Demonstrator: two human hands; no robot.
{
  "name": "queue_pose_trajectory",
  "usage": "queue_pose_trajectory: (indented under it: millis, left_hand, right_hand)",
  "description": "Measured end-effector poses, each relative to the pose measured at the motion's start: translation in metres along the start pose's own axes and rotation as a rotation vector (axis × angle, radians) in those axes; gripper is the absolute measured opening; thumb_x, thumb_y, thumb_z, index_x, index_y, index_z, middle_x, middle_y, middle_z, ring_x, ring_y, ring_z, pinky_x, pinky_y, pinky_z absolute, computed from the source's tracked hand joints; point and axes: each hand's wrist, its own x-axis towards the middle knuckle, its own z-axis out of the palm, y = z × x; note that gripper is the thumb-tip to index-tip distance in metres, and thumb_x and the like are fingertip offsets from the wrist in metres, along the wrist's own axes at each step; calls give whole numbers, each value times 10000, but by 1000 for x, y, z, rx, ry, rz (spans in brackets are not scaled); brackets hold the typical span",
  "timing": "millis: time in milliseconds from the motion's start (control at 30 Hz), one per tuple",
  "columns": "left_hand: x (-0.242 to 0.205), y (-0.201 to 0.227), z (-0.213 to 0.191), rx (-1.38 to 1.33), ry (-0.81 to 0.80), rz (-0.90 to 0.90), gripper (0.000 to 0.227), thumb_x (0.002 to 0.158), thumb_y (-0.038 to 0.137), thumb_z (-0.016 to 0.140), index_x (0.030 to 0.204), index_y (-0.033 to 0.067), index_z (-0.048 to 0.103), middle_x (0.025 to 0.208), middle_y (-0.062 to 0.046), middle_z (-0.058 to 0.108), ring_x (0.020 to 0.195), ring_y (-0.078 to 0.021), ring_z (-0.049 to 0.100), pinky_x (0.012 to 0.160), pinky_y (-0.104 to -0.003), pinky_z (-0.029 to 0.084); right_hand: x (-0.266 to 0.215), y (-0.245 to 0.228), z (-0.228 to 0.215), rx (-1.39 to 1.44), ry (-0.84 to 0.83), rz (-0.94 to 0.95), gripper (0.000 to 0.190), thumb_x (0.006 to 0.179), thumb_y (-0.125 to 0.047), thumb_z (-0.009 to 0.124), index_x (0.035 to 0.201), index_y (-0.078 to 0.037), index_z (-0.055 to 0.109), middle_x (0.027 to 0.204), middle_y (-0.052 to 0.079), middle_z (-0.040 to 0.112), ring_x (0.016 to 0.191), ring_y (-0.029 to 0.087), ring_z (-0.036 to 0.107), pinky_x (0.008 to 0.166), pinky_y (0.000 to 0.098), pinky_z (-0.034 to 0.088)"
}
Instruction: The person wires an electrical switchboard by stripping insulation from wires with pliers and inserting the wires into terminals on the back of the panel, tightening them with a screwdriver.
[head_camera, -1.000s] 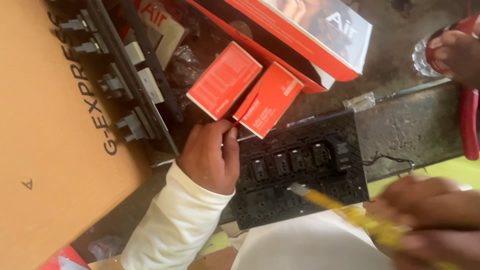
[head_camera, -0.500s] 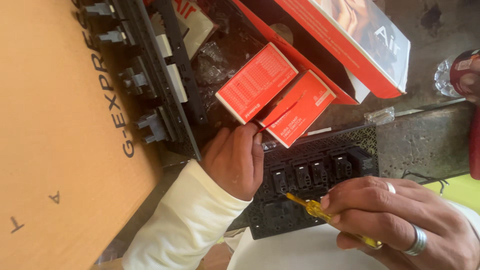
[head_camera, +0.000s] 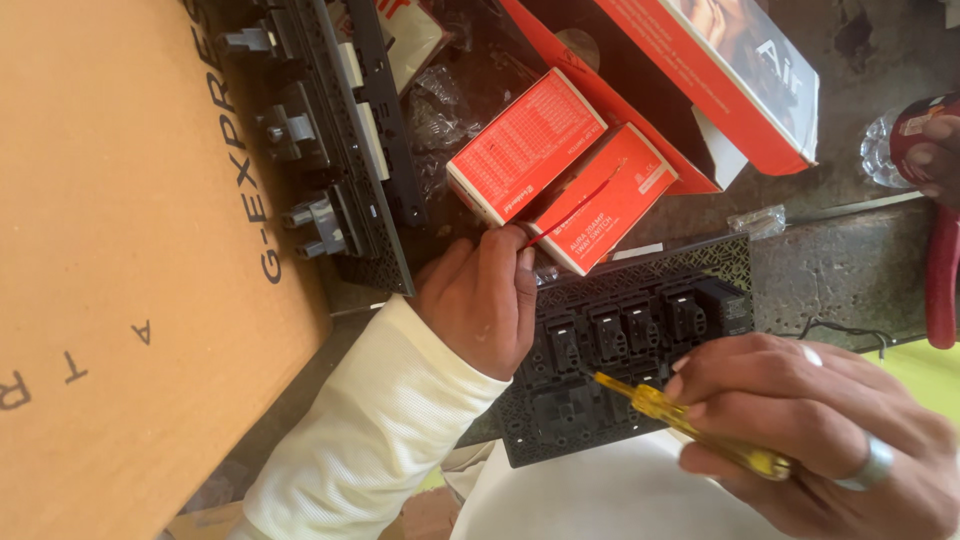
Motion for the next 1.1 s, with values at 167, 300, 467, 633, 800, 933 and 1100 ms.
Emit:
queue_pose_trajectory:
  millis: [167, 300, 467, 633, 800, 933, 1100]
  left_hand:
    - [0, 1, 0, -4, 7, -2, 75, 1044, 105, 607, 1084, 56, 565, 793, -108, 605, 718, -317, 607, 669, -452, 510]
    - [1, 0, -1, -18, 20, 9, 83, 1052, 111, 602, 1095, 54, 560, 793, -118, 602, 715, -319, 608, 659, -448, 512]
    - [-2, 2, -1, -9, 5, -14, 112, 1056, 109, 594, 1133, 39, 552, 775, -116, 630, 684, -308, 633, 605, -442, 499]
    - [-6, -4, 4, -48, -1, 4, 126, 1057, 88, 582, 1157, 22, 542, 759, -134, 632, 659, -316, 647, 614, -438, 513]
    - [-7, -7, 11, -130, 12, 12, 128, 1072, 78, 566, 1176, 23, 515, 774, -138, 654, 669, -318, 672, 612, -431, 521]
    - [-6, -2, 5, -98, -20, -37, 130, 1063, 114, 559, 1169, 51, 515, 728, -116, 672, 607, -320, 674, 524, -443, 491]
    - [-5, 2, -3, -40, -86, -83, 136, 1063, 168, 542, 1158, 78, 504, 713, -101, 701, 556, -333, 674, 449, -462, 475]
  right_hand:
    - [4, -2, 7, -26, 86, -76, 366, 744, -177, 864, 959, -37, 603, 889, 110, 707, 854, 262, 752, 724, 363, 609]
    - [6, -4, 12, -50, 95, -85, 360, 749, -154, 878, 958, -38, 608, 871, 107, 695, 851, 272, 751, 735, 374, 619]
    - [5, -16, 13, -116, 58, -50, 364, 739, -153, 894, 949, -62, 611, 847, 74, 689, 839, 260, 753, 743, 381, 612]
    - [7, -29, 14, -146, 5, -22, 380, 746, -178, 887, 971, -56, 606, 862, 73, 691, 836, 254, 743, 739, 379, 605]
    - [5, -43, 15, -283, -39, 9, 364, 763, -218, 858, 972, -61, 605, 872, 98, 710, 817, 261, 742, 703, 389, 587]
    - [4, -39, 11, -412, -148, -39, 334, 840, -269, 810, 989, -68, 589, 783, 49, 708, 704, 219, 726, 690, 414, 593]
    - [-1, -41, 11, -483, -159, -5, 468, 826, -441, 761, 1001, -57, 559, 748, 63, 703, 594, 240, 676, 579, 413, 535]
